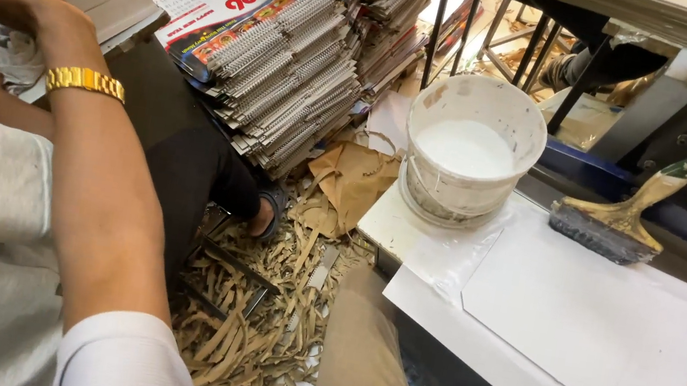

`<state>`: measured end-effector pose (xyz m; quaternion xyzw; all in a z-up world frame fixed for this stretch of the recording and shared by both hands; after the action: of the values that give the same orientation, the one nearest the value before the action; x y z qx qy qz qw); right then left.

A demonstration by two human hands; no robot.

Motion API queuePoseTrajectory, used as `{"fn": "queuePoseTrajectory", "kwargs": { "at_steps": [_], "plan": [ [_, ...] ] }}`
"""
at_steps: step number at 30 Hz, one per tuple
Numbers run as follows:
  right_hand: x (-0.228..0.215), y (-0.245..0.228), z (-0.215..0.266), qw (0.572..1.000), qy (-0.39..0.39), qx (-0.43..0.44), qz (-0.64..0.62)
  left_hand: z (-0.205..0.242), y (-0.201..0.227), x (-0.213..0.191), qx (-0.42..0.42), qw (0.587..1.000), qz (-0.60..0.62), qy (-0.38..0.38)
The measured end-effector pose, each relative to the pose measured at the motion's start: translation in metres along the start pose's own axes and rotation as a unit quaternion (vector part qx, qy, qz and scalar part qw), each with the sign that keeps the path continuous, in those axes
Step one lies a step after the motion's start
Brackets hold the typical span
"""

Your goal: The person applies glue to a white book cover using a brush, then places a brown cardboard sheet on top and presses it down. They flip the book over to reveal a blue cover and repeat the process on the other side.

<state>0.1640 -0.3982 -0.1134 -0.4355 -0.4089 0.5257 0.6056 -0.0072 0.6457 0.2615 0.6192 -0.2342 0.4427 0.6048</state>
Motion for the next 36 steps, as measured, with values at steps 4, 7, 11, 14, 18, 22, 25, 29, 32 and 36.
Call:
{"fn": "queuePoseTrajectory", "kwargs": {
  "at_steps": [4, 7, 11, 14, 18, 22, 25, 29, 32, 36],
  "plan": [
    [0.079, -0.064, 0.088, 0.998, 0.027, -0.05, -0.038, 0.045, -0.056, -0.05, -0.019, 0.999, -0.045, 0.012],
    [0.125, -0.103, 0.112, 0.993, 0.036, -0.086, -0.067, 0.165, -0.111, -0.124, -0.036, 0.983, -0.143, -0.113],
    [0.194, -0.196, 0.133, 0.991, 0.008, -0.119, 0.063, 0.365, -0.171, -0.23, -0.168, 0.895, -0.247, -0.331],
    [0.226, -0.254, 0.117, 0.979, -0.024, -0.12, 0.163, 0.477, -0.187, -0.263, -0.179, 0.745, -0.387, -0.513],
    [0.237, -0.263, 0.018, 0.92, -0.034, -0.226, 0.32, 0.541, -0.194, -0.234, -0.026, 0.578, -0.38, -0.722],
    [0.261, -0.249, -0.086, 0.896, -0.057, -0.266, 0.351, 0.531, -0.231, -0.247, -0.053, 0.571, -0.455, -0.681],
    [0.283, -0.242, -0.108, 0.881, -0.077, -0.26, 0.387, 0.528, -0.228, -0.254, 0.01, 0.587, -0.459, -0.666],
    [0.322, -0.273, -0.048, 0.77, -0.135, -0.347, 0.518, 0.53, -0.221, -0.252, 0.09, 0.6, -0.446, -0.658],
    [0.327, -0.308, -0.023, 0.8, -0.185, -0.458, 0.34, 0.534, -0.209, -0.245, 0.093, 0.61, -0.419, -0.666],
    [0.347, -0.391, 0.025, 0.785, -0.156, -0.551, 0.237, 0.541, -0.198, -0.242, 0.131, 0.607, -0.39, -0.68]
  ]
}}
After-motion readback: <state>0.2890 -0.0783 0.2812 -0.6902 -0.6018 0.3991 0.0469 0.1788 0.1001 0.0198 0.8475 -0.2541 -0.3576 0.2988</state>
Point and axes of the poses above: each hand's wrist, its own z-axis away from the middle knuckle, its own x-axis out of the palm, y = z × x, the point moved 9 cm from there along -z, towards the middle knuckle, and after that the axes turned 3 degrees about -x, right-handed, at the moved point
